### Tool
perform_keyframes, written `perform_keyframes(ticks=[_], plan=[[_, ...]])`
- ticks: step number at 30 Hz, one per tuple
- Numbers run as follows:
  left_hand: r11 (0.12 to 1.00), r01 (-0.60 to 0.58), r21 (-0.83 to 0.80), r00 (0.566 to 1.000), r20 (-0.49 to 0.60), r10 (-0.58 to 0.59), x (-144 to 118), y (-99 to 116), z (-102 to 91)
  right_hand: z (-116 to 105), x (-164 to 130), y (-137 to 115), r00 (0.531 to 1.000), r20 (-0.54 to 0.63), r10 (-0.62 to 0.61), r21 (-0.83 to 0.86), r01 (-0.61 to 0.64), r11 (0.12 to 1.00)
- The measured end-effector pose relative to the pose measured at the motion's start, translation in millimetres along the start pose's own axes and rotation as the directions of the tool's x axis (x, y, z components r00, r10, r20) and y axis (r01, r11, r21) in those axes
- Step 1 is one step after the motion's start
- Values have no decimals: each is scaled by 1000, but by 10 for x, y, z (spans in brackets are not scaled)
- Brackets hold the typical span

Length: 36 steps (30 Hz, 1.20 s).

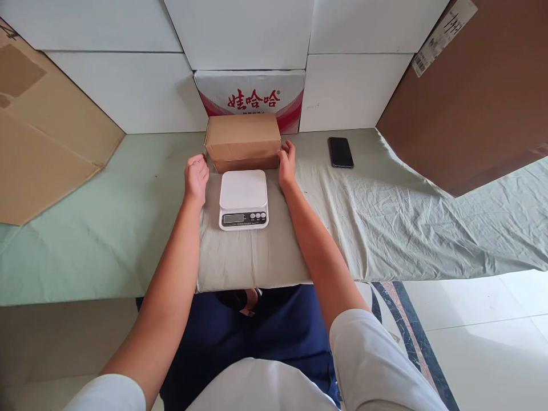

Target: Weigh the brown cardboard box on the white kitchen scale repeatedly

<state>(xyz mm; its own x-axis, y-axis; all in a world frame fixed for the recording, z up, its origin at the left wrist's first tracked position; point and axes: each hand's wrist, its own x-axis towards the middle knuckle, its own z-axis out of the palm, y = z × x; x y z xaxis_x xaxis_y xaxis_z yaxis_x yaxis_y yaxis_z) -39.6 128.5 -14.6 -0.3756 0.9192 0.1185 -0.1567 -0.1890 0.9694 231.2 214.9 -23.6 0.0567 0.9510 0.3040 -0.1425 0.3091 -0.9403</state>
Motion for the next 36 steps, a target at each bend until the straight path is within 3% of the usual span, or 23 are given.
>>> perform_keyframes(ticks=[3,15,24,36], plan=[[1000,-9,27,1000,-8,9,32,-48,-13,11,3,15,998,-64,25,38,-22,999],[999,7,36,1000,22,-8,48,-81,53,59,-40,-72,999,-4,44,52,-43,998],[1000,5,30,999,45,-7,139,-126,-23,47,-23,-74,999,25,39,56,-40,998],[1000,25,-13,998,58,-24,69,-40,124,35,18,-23,1000,17,26,50,-27,998]])
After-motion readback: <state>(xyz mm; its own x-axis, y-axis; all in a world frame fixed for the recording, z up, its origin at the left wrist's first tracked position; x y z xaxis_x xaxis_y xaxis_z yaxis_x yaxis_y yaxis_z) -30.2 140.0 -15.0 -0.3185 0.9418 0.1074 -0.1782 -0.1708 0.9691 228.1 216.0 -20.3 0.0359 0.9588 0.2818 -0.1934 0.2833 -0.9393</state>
